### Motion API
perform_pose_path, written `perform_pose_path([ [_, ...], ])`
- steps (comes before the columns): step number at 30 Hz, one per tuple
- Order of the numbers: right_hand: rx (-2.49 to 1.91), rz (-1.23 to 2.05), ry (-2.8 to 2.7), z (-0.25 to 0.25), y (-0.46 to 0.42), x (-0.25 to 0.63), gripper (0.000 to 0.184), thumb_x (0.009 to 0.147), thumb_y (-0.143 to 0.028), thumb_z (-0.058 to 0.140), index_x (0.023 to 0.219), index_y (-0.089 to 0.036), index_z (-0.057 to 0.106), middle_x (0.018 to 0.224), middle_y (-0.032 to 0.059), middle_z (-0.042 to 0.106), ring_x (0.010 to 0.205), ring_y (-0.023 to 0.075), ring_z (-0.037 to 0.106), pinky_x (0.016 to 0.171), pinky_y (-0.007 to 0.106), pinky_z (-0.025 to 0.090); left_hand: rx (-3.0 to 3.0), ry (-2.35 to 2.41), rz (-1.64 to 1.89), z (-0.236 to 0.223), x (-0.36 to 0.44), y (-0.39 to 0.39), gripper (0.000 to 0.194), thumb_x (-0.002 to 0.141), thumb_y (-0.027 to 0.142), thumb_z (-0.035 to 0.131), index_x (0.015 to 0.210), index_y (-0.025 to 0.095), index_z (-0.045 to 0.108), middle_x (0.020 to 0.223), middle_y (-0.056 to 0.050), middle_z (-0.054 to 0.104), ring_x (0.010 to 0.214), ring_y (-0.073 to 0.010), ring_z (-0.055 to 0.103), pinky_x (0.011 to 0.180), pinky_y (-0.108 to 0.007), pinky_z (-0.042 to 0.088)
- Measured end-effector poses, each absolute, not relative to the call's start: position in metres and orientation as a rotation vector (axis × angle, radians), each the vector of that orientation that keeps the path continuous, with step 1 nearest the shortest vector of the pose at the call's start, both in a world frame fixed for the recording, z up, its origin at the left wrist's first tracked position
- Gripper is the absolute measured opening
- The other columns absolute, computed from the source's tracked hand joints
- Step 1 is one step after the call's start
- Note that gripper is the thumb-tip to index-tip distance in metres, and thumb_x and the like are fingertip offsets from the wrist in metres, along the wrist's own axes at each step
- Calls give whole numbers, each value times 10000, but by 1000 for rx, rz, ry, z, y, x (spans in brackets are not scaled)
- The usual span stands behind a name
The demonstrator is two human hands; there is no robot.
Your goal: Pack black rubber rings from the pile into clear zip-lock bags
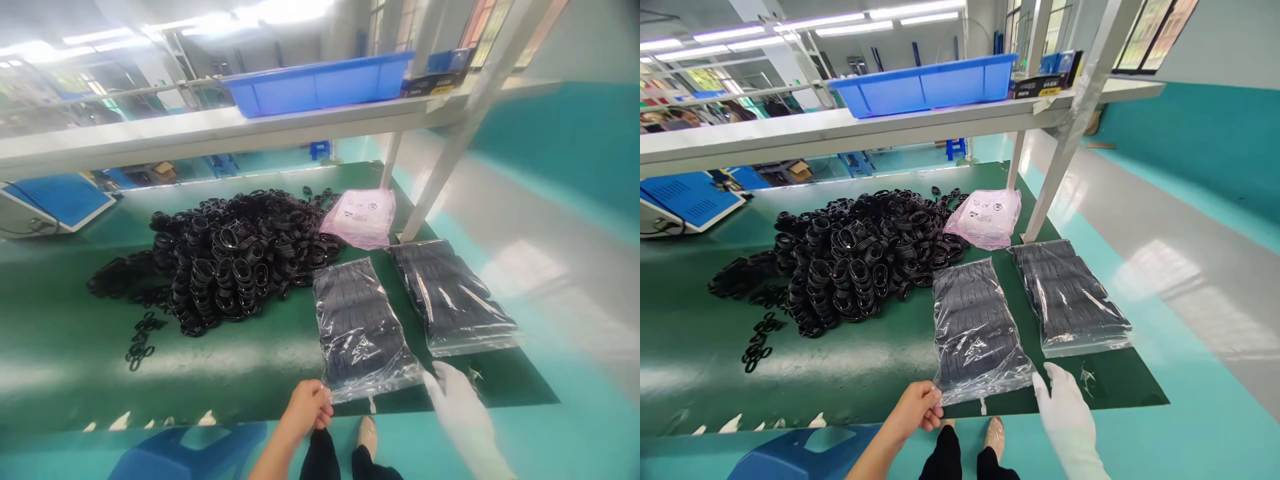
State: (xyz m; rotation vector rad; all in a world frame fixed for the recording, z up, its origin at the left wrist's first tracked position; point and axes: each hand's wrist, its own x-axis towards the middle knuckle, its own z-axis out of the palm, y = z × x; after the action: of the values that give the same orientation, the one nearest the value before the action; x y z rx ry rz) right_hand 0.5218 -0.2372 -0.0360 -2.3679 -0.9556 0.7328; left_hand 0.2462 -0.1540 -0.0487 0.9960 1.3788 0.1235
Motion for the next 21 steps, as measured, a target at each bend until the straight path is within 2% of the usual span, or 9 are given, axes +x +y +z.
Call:
perform_pose_path([
  [2,-2240,1097,-721,-43,-232,529,346,722,-462,488,946,-200,514,821,63,607,652,176,577,597,312,445,985,1396,108,-50,244,-153,334,650,483,548,635,158,472,548,-19,597,425,-118,560,386,-204,359],
  [4,-1982,1379,-476,-50,-225,526,239,702,-406,525,825,-203,494,591,-14,538,428,96,476,408,221,340,991,1405,104,-49,243,-153,353,631,499,559,630,156,473,544,-19,597,425,-119,563,386,-203,355],
  [6,-1779,1500,-288,-53,-219,519,191,661,-337,569,715,-201,446,463,-74,419,327,45,357,344,171,212,1000,1414,119,-48,243,-152,365,619,507,566,622,156,467,553,-17,601,433,-111,564,393,-196,350],
  [9,-1651,1564,-182,-52,-215,517,237,617,-303,610,642,-198,398,421,-93,372,304,25,322,335,151,200,977,1440,153,-47,243,-151,383,600,523,572,617,162,447,561,-13,607,440,-105,565,400,-188,337],
  [15,-1601,1523,-138,-47,-218,526,249,611,-312,643,664,-191,433,494,-22,510,414,103,526,396,210,404,940,1457,199,-48,241,-154,392,563,518,603,640,161,461,583,-17,628,471,-115,583,436,-200,360],
  [21,-1553,1492,-37,-50,-226,528,290,592,-333,671,743,-172,482,595,42,605,596,192,636,567,316,515,1009,1459,272,-53,241,-160,386,545,510,617,579,167,445,505,-1,601,406,-108,548,422,-203,332],
])
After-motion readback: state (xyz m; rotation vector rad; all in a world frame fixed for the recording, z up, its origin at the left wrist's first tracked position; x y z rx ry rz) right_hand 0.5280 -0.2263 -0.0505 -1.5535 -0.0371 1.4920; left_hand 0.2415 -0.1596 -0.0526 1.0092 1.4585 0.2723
